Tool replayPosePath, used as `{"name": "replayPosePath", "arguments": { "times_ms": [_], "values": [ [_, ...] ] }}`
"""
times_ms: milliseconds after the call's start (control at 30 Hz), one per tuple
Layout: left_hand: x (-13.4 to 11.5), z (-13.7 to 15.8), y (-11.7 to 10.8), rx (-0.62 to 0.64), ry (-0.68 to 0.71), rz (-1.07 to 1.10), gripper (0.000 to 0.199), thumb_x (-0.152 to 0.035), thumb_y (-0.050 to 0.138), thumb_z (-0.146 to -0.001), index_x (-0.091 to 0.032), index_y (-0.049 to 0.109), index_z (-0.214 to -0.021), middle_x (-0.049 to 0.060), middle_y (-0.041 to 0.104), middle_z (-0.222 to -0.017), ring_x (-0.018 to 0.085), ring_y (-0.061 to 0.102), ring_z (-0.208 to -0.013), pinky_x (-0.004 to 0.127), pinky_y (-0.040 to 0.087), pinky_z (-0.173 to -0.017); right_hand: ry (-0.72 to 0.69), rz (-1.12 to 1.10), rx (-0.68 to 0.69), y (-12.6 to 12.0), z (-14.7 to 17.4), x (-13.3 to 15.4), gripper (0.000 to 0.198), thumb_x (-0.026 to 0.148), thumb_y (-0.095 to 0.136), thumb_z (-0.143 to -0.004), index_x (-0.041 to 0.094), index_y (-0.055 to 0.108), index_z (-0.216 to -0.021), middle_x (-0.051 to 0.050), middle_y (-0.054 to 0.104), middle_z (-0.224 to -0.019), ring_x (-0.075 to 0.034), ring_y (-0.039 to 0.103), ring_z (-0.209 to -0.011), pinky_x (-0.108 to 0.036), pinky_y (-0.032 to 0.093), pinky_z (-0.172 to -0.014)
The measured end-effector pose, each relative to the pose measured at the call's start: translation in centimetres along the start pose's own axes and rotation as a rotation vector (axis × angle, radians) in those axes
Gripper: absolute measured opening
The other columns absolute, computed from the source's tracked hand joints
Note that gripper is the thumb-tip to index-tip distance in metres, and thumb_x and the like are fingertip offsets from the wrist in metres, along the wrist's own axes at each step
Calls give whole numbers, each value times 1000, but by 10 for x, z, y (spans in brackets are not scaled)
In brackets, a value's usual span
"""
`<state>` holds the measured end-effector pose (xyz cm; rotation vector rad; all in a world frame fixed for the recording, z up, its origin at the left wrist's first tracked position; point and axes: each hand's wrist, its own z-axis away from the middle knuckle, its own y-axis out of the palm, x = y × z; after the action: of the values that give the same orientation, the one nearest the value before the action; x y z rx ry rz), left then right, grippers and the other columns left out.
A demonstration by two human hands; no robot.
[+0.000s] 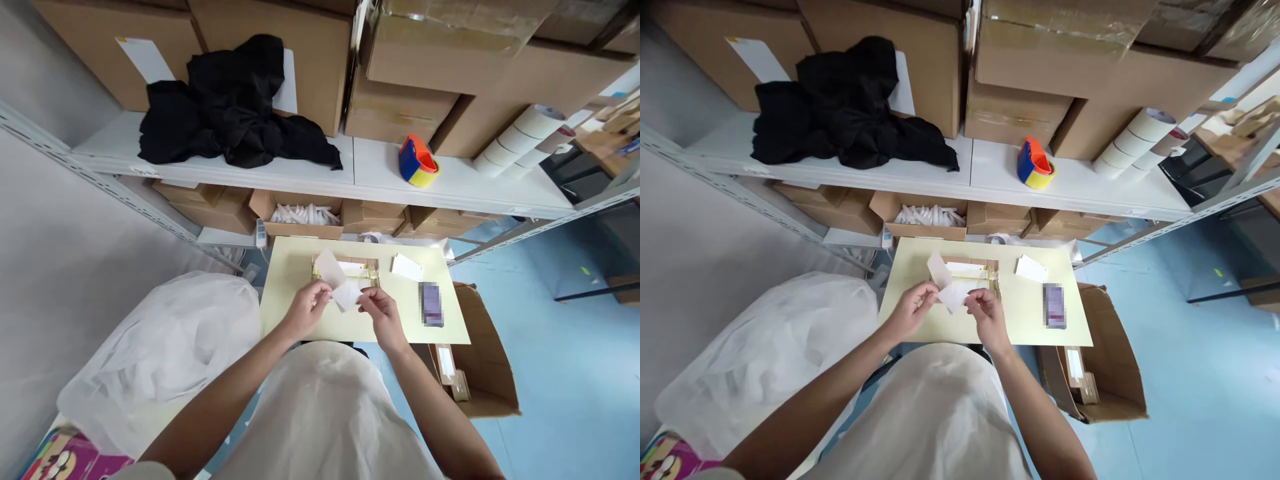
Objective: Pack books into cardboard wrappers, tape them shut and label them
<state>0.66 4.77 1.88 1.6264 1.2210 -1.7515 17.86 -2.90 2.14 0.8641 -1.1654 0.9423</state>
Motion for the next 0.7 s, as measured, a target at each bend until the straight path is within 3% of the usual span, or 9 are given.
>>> {"name": "replayPosePath", "arguments": {
  "times_ms": [200,400,500,700],
  "values": [
    [34,-41,-62,2,-13,-283,20,-33,42,-89,-19,54,-79,1,58,-74,14,53,-67,24,41,-63,131,-231,-239,-16,-8,-7,26,41,72,-71,21,55,-68,3,56,-66,-11,51,-62,-23,43,-57],
    [68,-108,-117,122,-114,-521,17,-28,43,-86,-20,56,-77,-1,60,-66,14,54,-60,24,40,-61,177,-188,-409,-39,6,-29,26,41,73,-72,21,57,-74,3,58,-64,-10,52,-61,-24,45,-64],
    [81,-150,-132,95,-199,-604,15,-24,46,-83,-20,58,-74,1,63,-67,15,57,-63,25,41,-63,159,-193,-487,-40,16,-36,27,43,73,-74,21,57,-76,4,59,-64,-10,55,-64,-26,47,-71],
    [112,-227,-134,2,-165,-717,15,-17,50,-83,-19,61,-73,6,69,-78,19,62,-79,29,43,-76,121,-214,-520,-33,26,-39,25,42,71,-76,21,58,-77,3,59,-67,-11,57,-66,-29,46,-71]
  ]
}}
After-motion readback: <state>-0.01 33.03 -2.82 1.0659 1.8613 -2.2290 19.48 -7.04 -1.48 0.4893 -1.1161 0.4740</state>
